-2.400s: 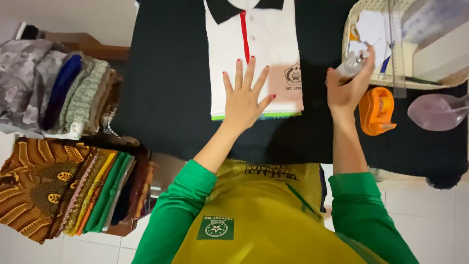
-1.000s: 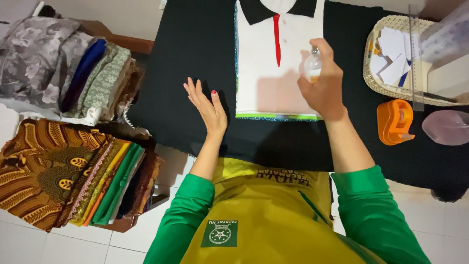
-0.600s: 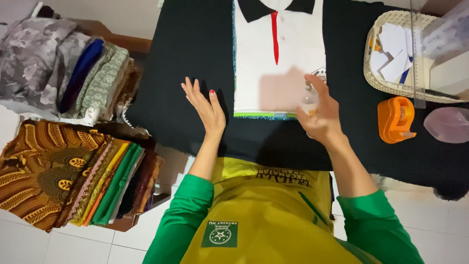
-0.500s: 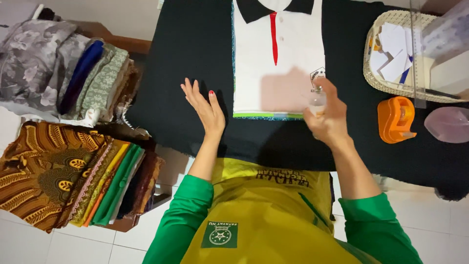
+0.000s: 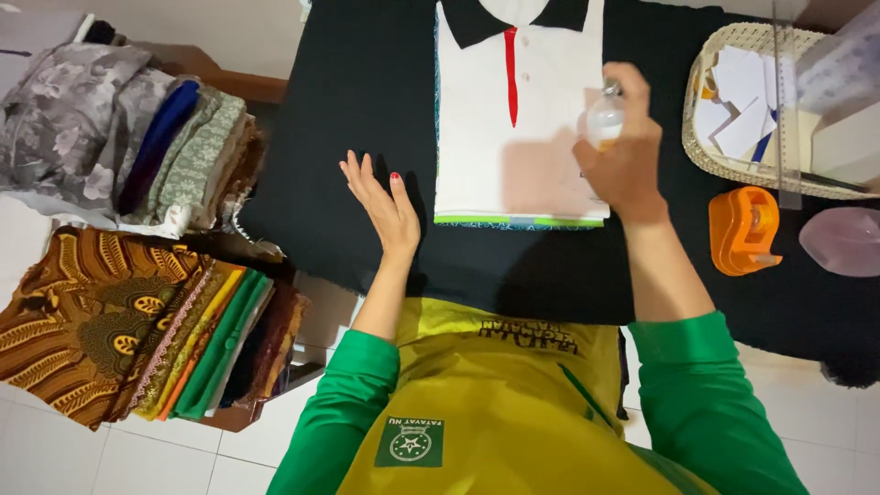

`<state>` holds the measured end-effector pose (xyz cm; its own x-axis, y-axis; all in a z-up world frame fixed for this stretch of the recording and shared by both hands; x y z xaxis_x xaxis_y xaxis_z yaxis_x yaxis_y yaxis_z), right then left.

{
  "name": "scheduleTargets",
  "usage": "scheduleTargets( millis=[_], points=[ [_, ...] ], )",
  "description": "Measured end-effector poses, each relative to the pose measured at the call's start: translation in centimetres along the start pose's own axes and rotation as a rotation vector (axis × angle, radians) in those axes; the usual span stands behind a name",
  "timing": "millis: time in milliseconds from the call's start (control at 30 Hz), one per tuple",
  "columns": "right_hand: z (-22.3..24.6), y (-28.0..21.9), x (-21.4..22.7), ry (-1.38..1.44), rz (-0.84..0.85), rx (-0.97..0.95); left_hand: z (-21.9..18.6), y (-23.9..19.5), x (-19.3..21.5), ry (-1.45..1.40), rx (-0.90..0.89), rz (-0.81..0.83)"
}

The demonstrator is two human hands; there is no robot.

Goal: Picking up folded clothes from a stack, placing them on a workspace, and spraying them with fabric perfume or freshener.

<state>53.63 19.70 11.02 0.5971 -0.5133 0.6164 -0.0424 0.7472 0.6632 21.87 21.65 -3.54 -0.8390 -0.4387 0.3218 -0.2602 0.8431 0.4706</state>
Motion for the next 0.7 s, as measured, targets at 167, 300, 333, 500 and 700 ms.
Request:
scheduleTargets(
  millis=[167,300,333,500,700],
  points=[
    [1.6,-1.2,-1.7,0.101,0.162,-0.029,0.2,-0.1,-0.1,0.014,-0.023,0.003],
    [2.5,-3.4,-1.4,0.075,0.215,-0.075,-0.3,0.1,0.1,0.022,-0.021,0.021],
    [2.7,-4.3,-1.1,0.075,0.215,-0.077,-0.5,0.1,0.1,0.023,-0.021,0.023],
    [2.4,-8.9,0.9,0.077,0.173,-0.237,-0.5,0.0,0.2,0.019,-0.055,0.023],
    [0.5,-15.4,2.7,-0.004,0.026,-0.293,-0.6,0.1,0.0,0.004,-0.068,0.030]
  ],
)
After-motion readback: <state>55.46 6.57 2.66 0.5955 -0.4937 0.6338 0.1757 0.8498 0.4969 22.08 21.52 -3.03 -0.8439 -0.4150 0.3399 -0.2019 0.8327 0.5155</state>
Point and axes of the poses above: each hand's wrist, its own y-axis towards the middle knuckle, its own x-axis out of the back of the hand, z = x × y, the point moved 3 cm from there along y, towards the middle knuckle, and after that the axes turned 8 degrees about -y, right-handed, at the moved point
